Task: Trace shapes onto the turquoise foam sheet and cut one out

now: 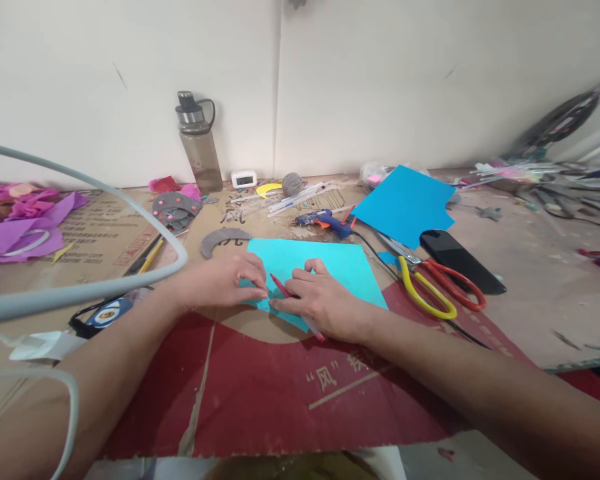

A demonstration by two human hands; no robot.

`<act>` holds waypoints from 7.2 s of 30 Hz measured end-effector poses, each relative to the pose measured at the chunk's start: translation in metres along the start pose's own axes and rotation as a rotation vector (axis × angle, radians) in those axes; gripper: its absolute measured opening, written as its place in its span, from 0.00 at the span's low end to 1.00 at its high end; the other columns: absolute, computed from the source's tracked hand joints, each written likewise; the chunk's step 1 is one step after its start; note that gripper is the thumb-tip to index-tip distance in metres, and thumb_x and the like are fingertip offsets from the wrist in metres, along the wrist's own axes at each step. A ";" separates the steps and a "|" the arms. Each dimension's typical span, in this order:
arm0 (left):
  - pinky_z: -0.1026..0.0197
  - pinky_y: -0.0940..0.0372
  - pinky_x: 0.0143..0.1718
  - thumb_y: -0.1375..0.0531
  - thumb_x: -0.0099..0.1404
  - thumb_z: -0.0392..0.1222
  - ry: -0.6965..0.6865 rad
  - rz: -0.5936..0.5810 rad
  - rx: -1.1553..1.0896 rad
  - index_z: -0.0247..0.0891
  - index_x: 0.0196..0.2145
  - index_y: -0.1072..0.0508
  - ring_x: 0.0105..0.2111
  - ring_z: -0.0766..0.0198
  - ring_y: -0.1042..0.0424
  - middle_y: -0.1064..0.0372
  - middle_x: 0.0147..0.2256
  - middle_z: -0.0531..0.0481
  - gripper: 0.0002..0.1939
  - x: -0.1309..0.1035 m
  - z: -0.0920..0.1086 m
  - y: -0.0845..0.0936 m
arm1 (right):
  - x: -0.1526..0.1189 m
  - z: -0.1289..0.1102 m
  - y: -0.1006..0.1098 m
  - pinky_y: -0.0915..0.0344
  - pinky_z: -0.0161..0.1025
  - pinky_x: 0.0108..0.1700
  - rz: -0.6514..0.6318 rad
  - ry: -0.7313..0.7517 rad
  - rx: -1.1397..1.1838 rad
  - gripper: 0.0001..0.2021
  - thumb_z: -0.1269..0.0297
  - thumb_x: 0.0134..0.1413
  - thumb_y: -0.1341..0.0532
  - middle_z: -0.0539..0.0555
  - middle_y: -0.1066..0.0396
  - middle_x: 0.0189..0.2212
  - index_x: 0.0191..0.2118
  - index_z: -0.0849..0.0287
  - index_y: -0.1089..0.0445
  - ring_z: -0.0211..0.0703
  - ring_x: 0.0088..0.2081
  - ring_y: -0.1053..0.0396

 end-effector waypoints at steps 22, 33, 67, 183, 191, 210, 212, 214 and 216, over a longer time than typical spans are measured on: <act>0.61 0.37 0.44 0.41 0.63 0.43 -0.089 -0.122 -0.101 0.41 0.34 0.21 0.39 0.60 0.27 0.23 0.37 0.44 0.08 -0.005 0.012 -0.011 | -0.010 0.035 0.021 0.38 0.39 0.42 0.303 -0.371 0.730 0.14 0.62 0.65 0.52 0.54 0.29 0.35 0.41 0.58 0.30 0.42 0.39 0.34; 0.64 0.37 0.41 0.45 0.66 0.45 -0.118 -0.176 -0.100 0.40 0.32 0.22 0.38 0.61 0.27 0.24 0.37 0.44 0.13 -0.002 0.014 -0.013 | -0.009 0.029 0.011 0.40 0.35 0.34 0.197 -0.393 0.694 0.14 0.62 0.64 0.51 0.53 0.32 0.29 0.34 0.60 0.31 0.38 0.30 0.34; 0.63 0.39 0.37 0.53 0.70 0.42 -0.160 -0.127 0.044 0.34 0.27 0.26 0.31 0.63 0.29 0.26 0.29 0.45 0.21 0.000 0.018 -0.012 | -0.003 0.022 0.010 0.42 0.34 0.33 0.175 -0.349 0.655 0.12 0.64 0.64 0.51 0.52 0.33 0.28 0.33 0.60 0.34 0.36 0.29 0.36; 0.65 0.45 0.29 0.53 0.67 0.36 -0.138 -0.127 0.107 0.35 0.19 0.35 0.22 0.67 0.41 0.35 0.20 0.50 0.20 0.003 0.021 -0.011 | 0.008 0.012 0.008 0.39 0.34 0.36 0.225 -0.237 0.697 0.10 0.66 0.63 0.50 0.53 0.30 0.30 0.34 0.60 0.33 0.38 0.32 0.33; 0.65 0.43 0.31 0.53 0.67 0.36 -0.133 -0.135 0.093 0.34 0.20 0.31 0.24 0.67 0.38 0.32 0.22 0.48 0.20 0.003 0.019 -0.011 | 0.008 0.013 0.010 0.39 0.32 0.34 0.212 -0.218 0.684 0.10 0.67 0.63 0.50 0.52 0.30 0.30 0.34 0.61 0.33 0.36 0.31 0.33; 0.66 0.43 0.30 0.53 0.67 0.36 -0.123 -0.148 0.091 0.34 0.22 0.30 0.24 0.67 0.36 0.30 0.23 0.47 0.19 0.003 0.018 -0.012 | 0.007 0.014 0.008 0.38 0.33 0.35 0.212 -0.254 0.709 0.10 0.66 0.63 0.50 0.52 0.30 0.30 0.34 0.60 0.34 0.37 0.31 0.33; 0.66 0.42 0.31 0.53 0.67 0.36 -0.118 -0.143 0.099 0.34 0.22 0.30 0.24 0.67 0.36 0.30 0.24 0.47 0.19 0.002 0.018 -0.012 | 0.006 0.015 0.008 0.38 0.34 0.35 0.219 -0.260 0.706 0.10 0.66 0.63 0.50 0.52 0.31 0.29 0.33 0.60 0.34 0.37 0.31 0.33; 0.66 0.42 0.31 0.53 0.67 0.37 -0.121 -0.140 0.107 0.34 0.22 0.30 0.25 0.66 0.36 0.30 0.24 0.47 0.19 0.002 0.017 -0.012 | 0.007 0.015 0.008 0.38 0.34 0.35 0.217 -0.258 0.704 0.10 0.66 0.63 0.50 0.52 0.31 0.30 0.33 0.60 0.35 0.37 0.31 0.33; 0.65 0.42 0.31 0.53 0.67 0.37 -0.130 -0.141 0.102 0.34 0.22 0.29 0.25 0.66 0.35 0.30 0.24 0.47 0.19 0.002 0.018 -0.012 | 0.007 0.015 0.007 0.38 0.34 0.35 0.204 -0.258 0.698 0.10 0.66 0.63 0.50 0.52 0.31 0.30 0.34 0.60 0.34 0.37 0.31 0.33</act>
Point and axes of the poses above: each hand's wrist, its own x-axis towards the middle knuckle, its own y-axis out of the back of the hand, z = x × y, the point moved 8 cm from there along x, towards the middle knuckle
